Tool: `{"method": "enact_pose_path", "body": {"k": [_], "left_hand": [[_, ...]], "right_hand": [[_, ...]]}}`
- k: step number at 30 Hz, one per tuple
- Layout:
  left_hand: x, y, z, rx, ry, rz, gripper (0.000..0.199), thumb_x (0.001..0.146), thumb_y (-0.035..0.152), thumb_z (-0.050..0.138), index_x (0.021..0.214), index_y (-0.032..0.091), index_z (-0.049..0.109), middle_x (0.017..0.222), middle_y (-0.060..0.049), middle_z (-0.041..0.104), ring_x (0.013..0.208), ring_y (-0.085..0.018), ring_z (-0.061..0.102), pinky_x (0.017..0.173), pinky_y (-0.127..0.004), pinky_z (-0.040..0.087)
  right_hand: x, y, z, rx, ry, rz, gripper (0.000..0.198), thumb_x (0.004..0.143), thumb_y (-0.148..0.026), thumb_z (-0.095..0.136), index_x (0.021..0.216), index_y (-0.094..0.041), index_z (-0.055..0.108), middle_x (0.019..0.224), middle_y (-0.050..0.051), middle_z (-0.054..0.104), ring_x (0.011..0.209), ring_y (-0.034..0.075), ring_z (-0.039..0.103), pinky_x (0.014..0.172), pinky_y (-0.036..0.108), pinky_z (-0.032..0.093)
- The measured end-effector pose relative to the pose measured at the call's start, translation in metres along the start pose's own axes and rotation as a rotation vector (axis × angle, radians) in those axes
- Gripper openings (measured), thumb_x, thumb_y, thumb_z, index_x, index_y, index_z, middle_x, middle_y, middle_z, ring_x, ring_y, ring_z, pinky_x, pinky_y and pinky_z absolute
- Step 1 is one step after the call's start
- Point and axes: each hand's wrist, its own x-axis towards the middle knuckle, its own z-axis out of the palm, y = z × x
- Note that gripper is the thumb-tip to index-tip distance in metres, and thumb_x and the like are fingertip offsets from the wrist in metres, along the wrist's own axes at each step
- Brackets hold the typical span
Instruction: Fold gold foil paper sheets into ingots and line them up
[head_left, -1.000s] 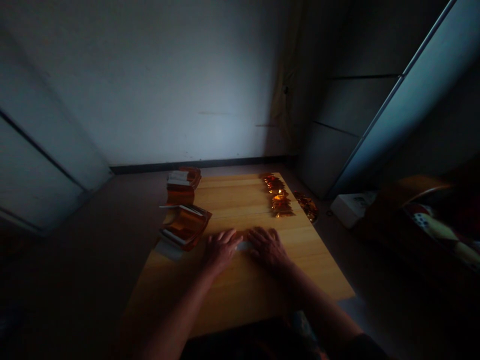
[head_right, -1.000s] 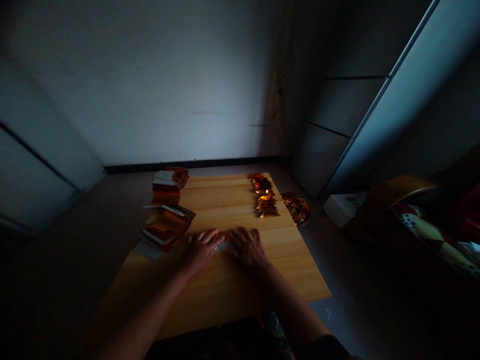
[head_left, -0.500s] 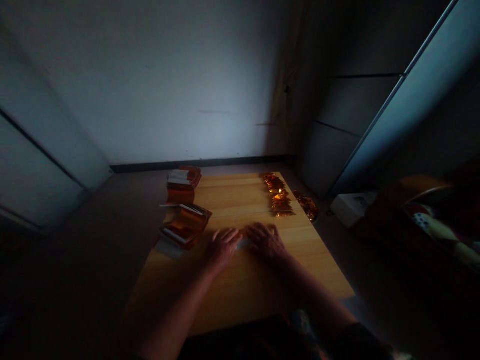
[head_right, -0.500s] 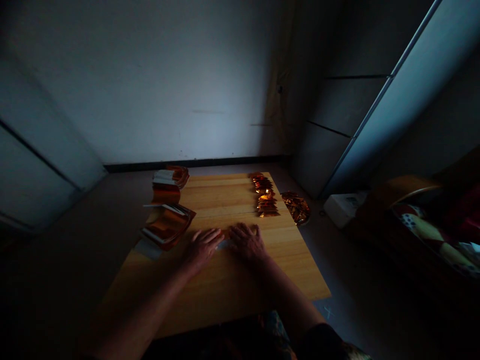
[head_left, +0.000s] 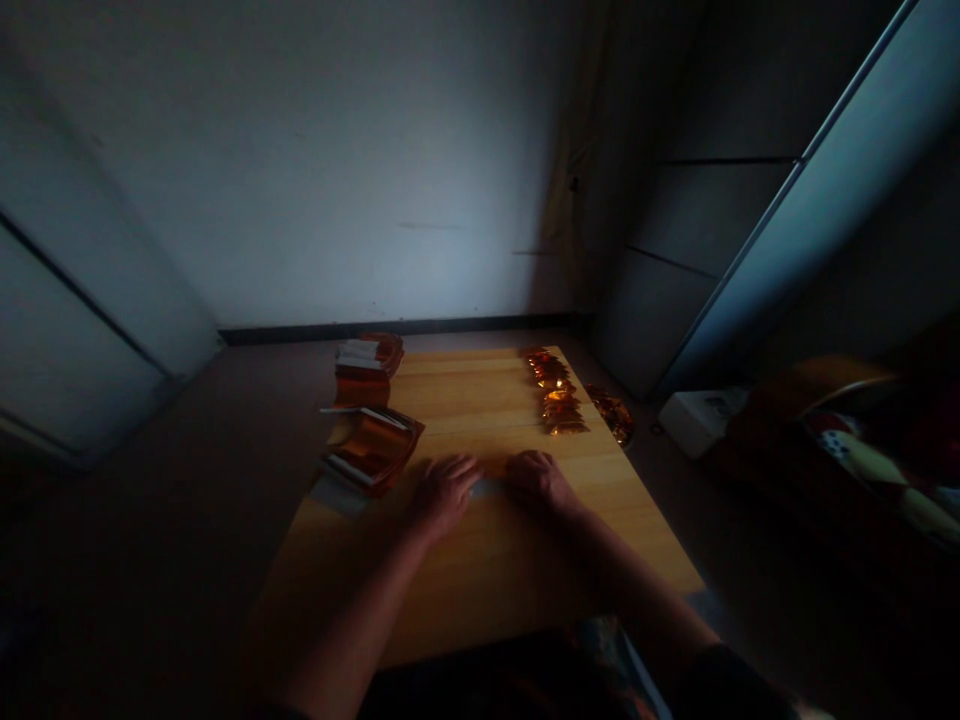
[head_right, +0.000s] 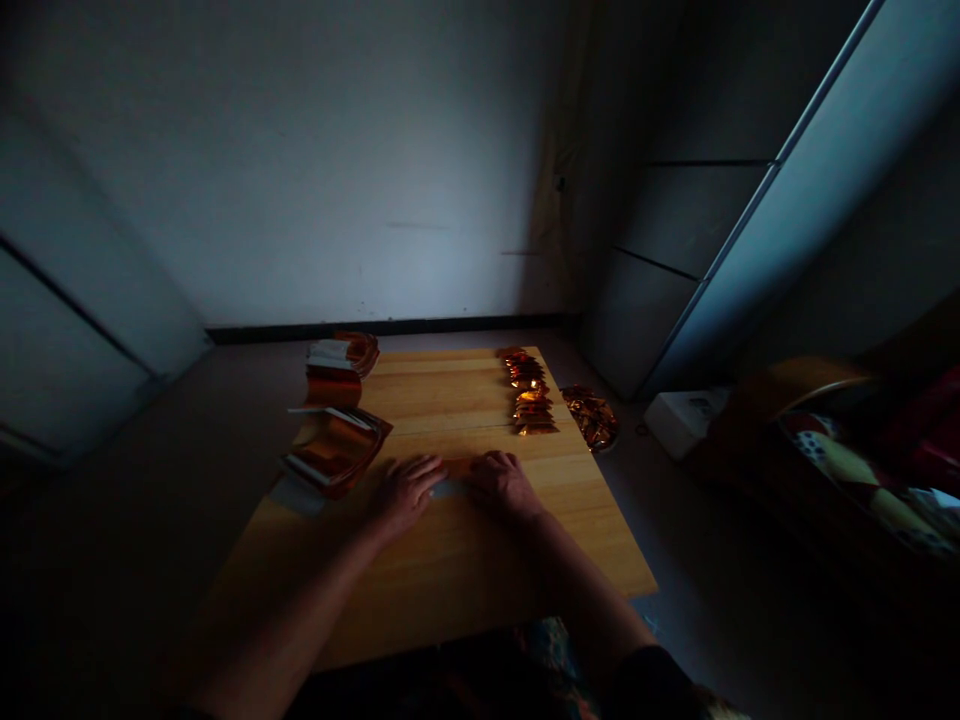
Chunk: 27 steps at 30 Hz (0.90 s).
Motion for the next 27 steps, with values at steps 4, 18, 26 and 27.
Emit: {"method": "enact_pose_path", "body": {"k": [4,18,26,27], "left_hand": [[0.005,-0.004,-0.006,0.019,-0.017,0.035,0.045,0.084,0.006,0.039,0.118,0.029,0.059,0.136,-0.002,0.053,0.126,-0.022,0.045,0.107,-0.057,0.027],[-0.003,0.015,-0.003,-0.010,0.002,-0.031,0.033,0.082,0.017,0.052,0.113,0.019,0.062,0.128,-0.007,0.057,0.112,-0.022,0.055,0.098,-0.037,0.046],[-0.020,0.008,0.012,-0.029,0.071,0.001,0.044,0.081,0.017,0.053,0.125,0.019,0.055,0.135,-0.008,0.052,0.127,-0.024,0.045,0.107,-0.042,0.039],[-0.019,0.008,0.011,-0.029,0.070,0.002,0.043,0.081,0.017,0.053,0.124,0.020,0.056,0.135,-0.007,0.053,0.126,-0.024,0.046,0.107,-0.042,0.039]], "right_hand": [[0.006,-0.006,0.002,-0.028,-0.008,0.016,0.021,0.091,-0.035,0.053,0.102,-0.026,0.069,0.112,0.006,0.062,0.104,0.020,0.049,0.090,0.035,0.035],[0.018,-0.006,0.009,0.060,0.031,0.017,0.015,0.087,-0.031,0.059,0.087,-0.023,0.072,0.097,0.005,0.067,0.090,0.017,0.053,0.083,0.032,0.035],[0.017,-0.006,0.012,0.065,0.052,0.067,0.017,0.089,-0.027,0.055,0.095,-0.022,0.069,0.102,0.006,0.066,0.094,0.018,0.053,0.083,0.031,0.037],[0.018,-0.005,0.013,0.053,0.066,0.106,0.017,0.088,-0.025,0.054,0.097,-0.021,0.068,0.102,0.006,0.065,0.094,0.018,0.053,0.081,0.030,0.037]]}}
